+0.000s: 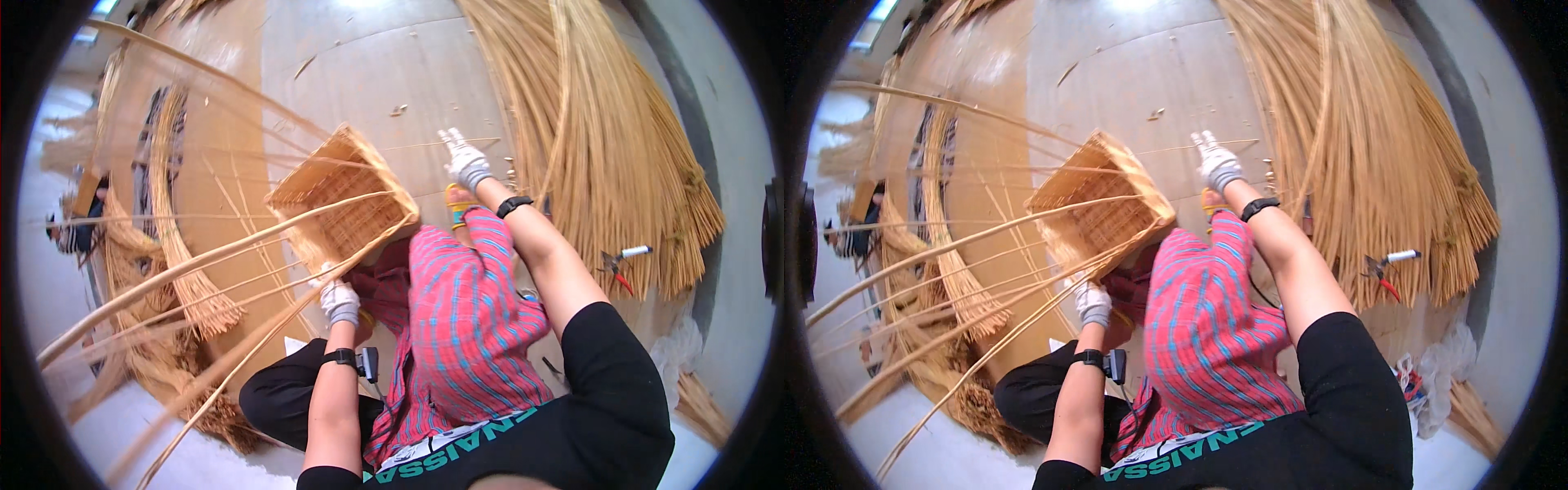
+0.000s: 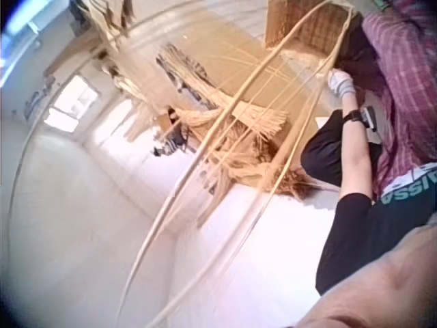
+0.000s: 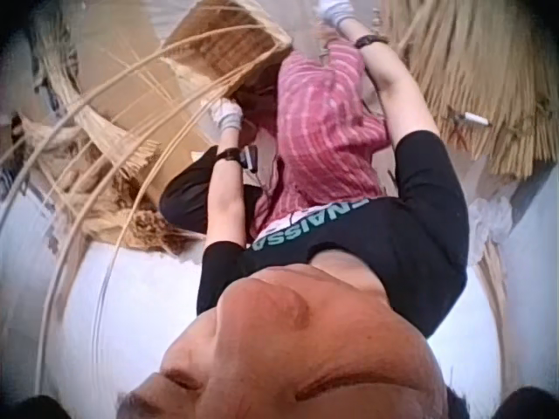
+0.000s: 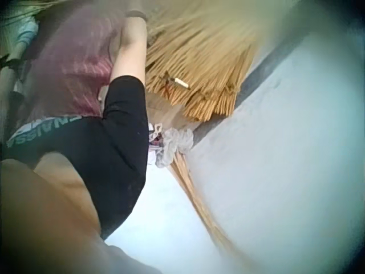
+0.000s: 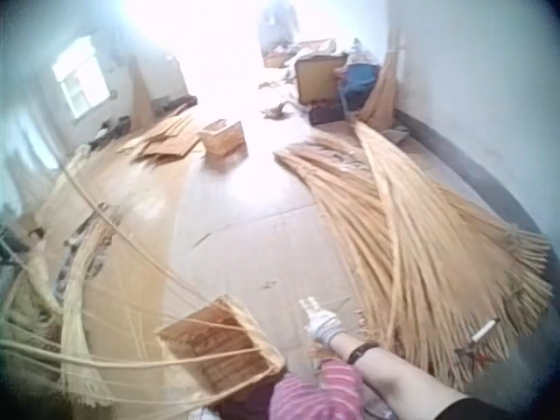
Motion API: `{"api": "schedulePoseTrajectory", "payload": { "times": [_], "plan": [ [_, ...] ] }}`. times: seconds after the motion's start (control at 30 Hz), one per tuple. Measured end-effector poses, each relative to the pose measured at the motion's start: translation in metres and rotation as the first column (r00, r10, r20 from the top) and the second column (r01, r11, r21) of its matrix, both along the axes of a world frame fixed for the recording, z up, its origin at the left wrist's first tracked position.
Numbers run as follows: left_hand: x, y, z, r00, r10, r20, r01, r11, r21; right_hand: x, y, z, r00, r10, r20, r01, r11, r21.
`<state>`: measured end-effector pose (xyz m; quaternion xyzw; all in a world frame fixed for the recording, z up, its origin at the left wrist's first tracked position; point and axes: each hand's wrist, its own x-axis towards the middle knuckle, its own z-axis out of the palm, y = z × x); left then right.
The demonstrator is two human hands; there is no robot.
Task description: Constructing and measuring a woven basket using reeds and tools.
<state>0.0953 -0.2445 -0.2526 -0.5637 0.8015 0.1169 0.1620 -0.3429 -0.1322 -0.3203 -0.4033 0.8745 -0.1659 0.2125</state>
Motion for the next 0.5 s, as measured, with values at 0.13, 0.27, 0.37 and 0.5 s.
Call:
{"api": "schedulePoseTrajectory", "payload": {
  "times": [0.13, 0.27, 0.37, 0.5],
  "plan": [
    [0.019, 0.009, -0.029, 0.810, 0.406, -0.424, -0.444, 0.896, 0.008, -0.001, -0.015, -0.029, 0.987, 0.004, 0.159, -0.038, 0.976, 0.213],
    [-0.007, 0.010, -0.018, 0.665, 0.591, -0.457, -0.593, 0.790, 0.159, -0.009, 0.018, -0.059, 0.996, 0.077, -0.048, -0.058, 0.951, 0.305],
    [0.019, 0.002, -0.034, 0.949, 0.003, -0.315, -0.078, 0.971, -0.228, 0.006, 0.046, -0.047, 0.999, 0.010, -0.044, 0.002, 0.962, 0.274],
    [-0.018, 0.009, -0.014, 0.997, 0.020, -0.071, -0.023, 0.998, -0.050, 0.030, 0.136, -0.005, 0.875, -0.480, 0.073, 0.483, 0.849, -0.215]
  ]
}}
